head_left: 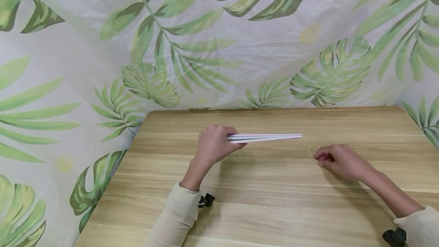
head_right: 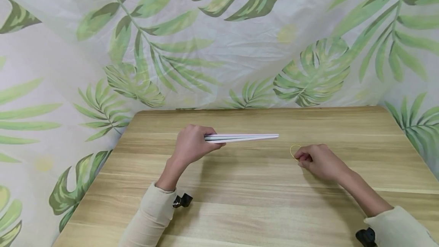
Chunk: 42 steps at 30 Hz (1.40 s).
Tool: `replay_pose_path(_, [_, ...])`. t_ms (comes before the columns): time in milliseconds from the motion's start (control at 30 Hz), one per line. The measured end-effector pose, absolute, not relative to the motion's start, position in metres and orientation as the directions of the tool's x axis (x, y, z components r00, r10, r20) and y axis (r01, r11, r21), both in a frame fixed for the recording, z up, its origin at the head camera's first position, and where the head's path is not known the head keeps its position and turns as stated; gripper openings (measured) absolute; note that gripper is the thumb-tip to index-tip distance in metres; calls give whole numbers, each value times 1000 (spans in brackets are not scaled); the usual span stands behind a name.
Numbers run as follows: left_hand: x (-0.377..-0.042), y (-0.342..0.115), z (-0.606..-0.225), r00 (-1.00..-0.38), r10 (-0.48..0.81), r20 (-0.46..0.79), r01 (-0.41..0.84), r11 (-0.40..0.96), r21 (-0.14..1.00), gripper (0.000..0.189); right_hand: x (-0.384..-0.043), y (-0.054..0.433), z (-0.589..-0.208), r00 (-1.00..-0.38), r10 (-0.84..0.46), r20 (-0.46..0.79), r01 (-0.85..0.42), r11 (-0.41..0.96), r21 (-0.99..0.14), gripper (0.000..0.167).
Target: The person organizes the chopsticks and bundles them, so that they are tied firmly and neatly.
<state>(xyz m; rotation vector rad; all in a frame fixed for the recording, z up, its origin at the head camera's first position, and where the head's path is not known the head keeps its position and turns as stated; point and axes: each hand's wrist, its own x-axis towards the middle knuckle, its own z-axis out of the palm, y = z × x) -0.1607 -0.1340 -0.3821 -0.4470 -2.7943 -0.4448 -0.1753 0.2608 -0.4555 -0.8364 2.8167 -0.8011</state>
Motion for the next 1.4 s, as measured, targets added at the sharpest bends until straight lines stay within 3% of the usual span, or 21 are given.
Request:
replay_pose_path(233, [-160,-133,-384,-915,259,310,343,903,258,25,-174,263,-456,-841,-540,40,-484,717,-502,13])
replay_pose_path(567, [-160,-133,-386,-910,271,314,351,907,234,26,-168,263,-448,-874,-472,115,-445,684,-577,18])
replay_pose_path(833, [-159,-133,-389,-905,283,318,361,905,223,27,-168,262,-443,-901,-429,71,-377,690,-618,11])
replay_pose_path(1100, [-157,-133,-389,-911,287,297,355,911,210,28,-167,260,-433,-923,-381,54,-283,576,-767,21])
replay_pose_path(1400, [-157,-132,-390,-907,298,296,368,905,215,27,-168,246,-419,-936,-332,121,-280,488,-827,25])
